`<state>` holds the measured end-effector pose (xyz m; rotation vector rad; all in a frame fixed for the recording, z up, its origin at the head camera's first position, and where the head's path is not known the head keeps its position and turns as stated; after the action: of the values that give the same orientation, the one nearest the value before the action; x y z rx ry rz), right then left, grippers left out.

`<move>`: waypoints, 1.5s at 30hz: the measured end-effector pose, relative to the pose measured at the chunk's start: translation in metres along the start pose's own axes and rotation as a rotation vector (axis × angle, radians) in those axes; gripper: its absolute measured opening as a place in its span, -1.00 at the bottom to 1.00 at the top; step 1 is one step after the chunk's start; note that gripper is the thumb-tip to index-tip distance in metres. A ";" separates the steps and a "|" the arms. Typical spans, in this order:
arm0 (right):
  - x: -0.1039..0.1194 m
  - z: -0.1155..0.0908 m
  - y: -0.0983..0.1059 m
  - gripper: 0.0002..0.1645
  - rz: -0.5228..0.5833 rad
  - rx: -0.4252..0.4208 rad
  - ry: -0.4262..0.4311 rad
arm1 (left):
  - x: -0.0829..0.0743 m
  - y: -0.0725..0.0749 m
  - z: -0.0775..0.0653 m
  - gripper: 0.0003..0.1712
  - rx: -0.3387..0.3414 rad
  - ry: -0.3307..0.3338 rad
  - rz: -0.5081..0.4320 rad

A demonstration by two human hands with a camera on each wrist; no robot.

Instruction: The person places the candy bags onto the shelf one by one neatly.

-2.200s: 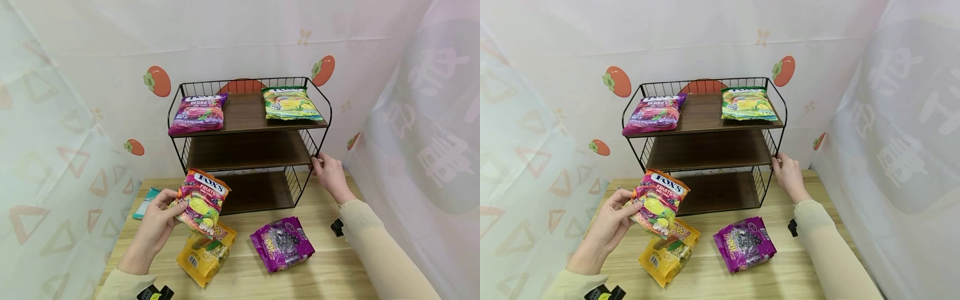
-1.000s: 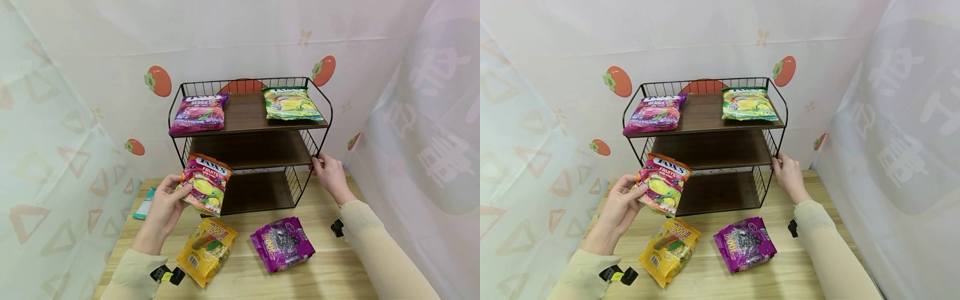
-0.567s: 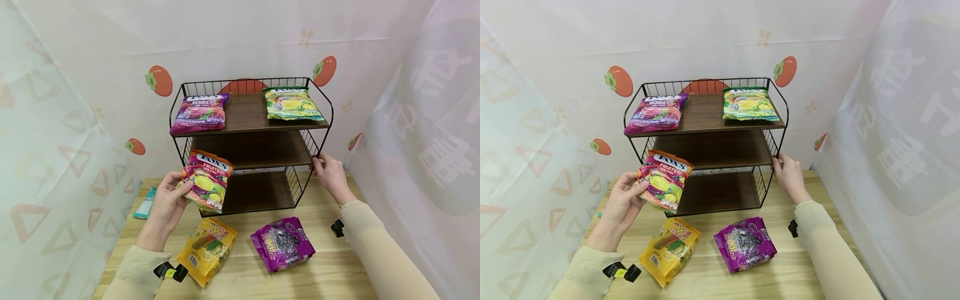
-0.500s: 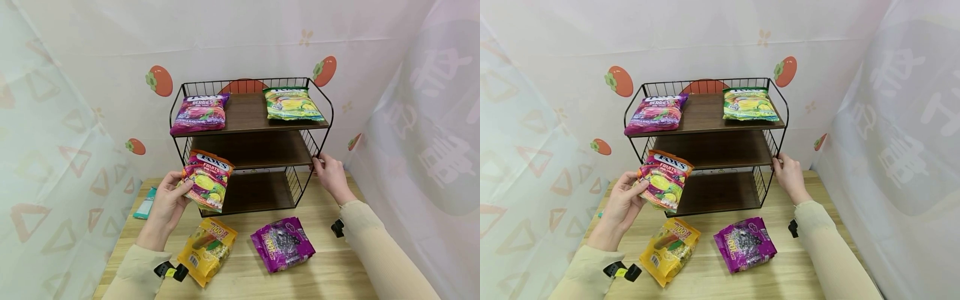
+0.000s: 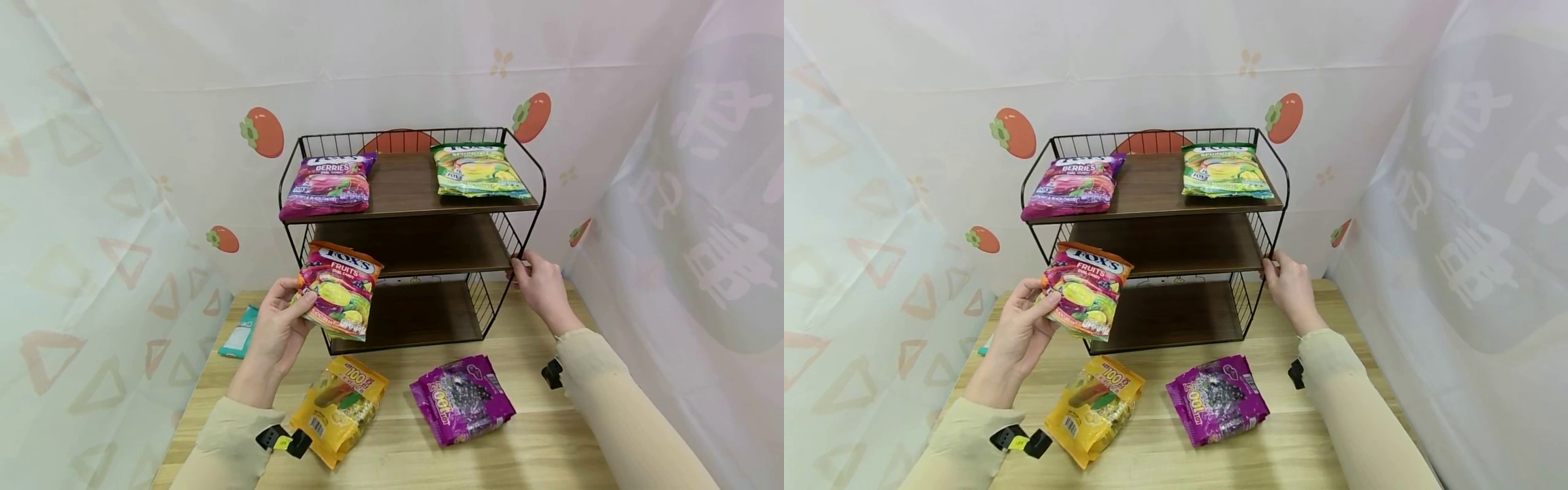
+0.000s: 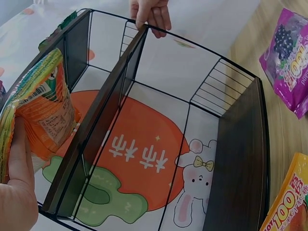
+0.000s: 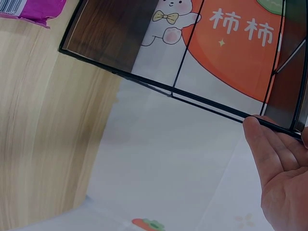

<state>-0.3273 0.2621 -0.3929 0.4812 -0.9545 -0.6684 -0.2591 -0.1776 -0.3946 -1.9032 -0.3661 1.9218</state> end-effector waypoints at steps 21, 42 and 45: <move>0.000 0.000 -0.001 -0.67 0.008 -0.001 0.001 | 0.006 0.007 0.001 -0.71 -0.185 0.024 0.032; -0.002 0.000 -0.001 -0.67 -0.006 -0.009 0.008 | 0.000 0.003 -0.011 -0.48 -0.421 0.058 0.317; -0.001 0.000 0.000 -0.66 -0.004 -0.007 0.005 | -0.002 0.003 -0.012 -0.42 -0.433 0.032 0.318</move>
<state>-0.3277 0.2628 -0.3941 0.4782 -0.9466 -0.6740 -0.2479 -0.1822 -0.3946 -2.3876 -0.5326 2.1418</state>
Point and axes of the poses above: each hand's wrist, its own z-axis towards the middle knuckle, its own y-axis out of the back of the hand, x = y × z, the point moved 8 cm from there along z, towards the middle knuckle, and after that the axes turned 8 degrees about y, right-handed, at the moved point
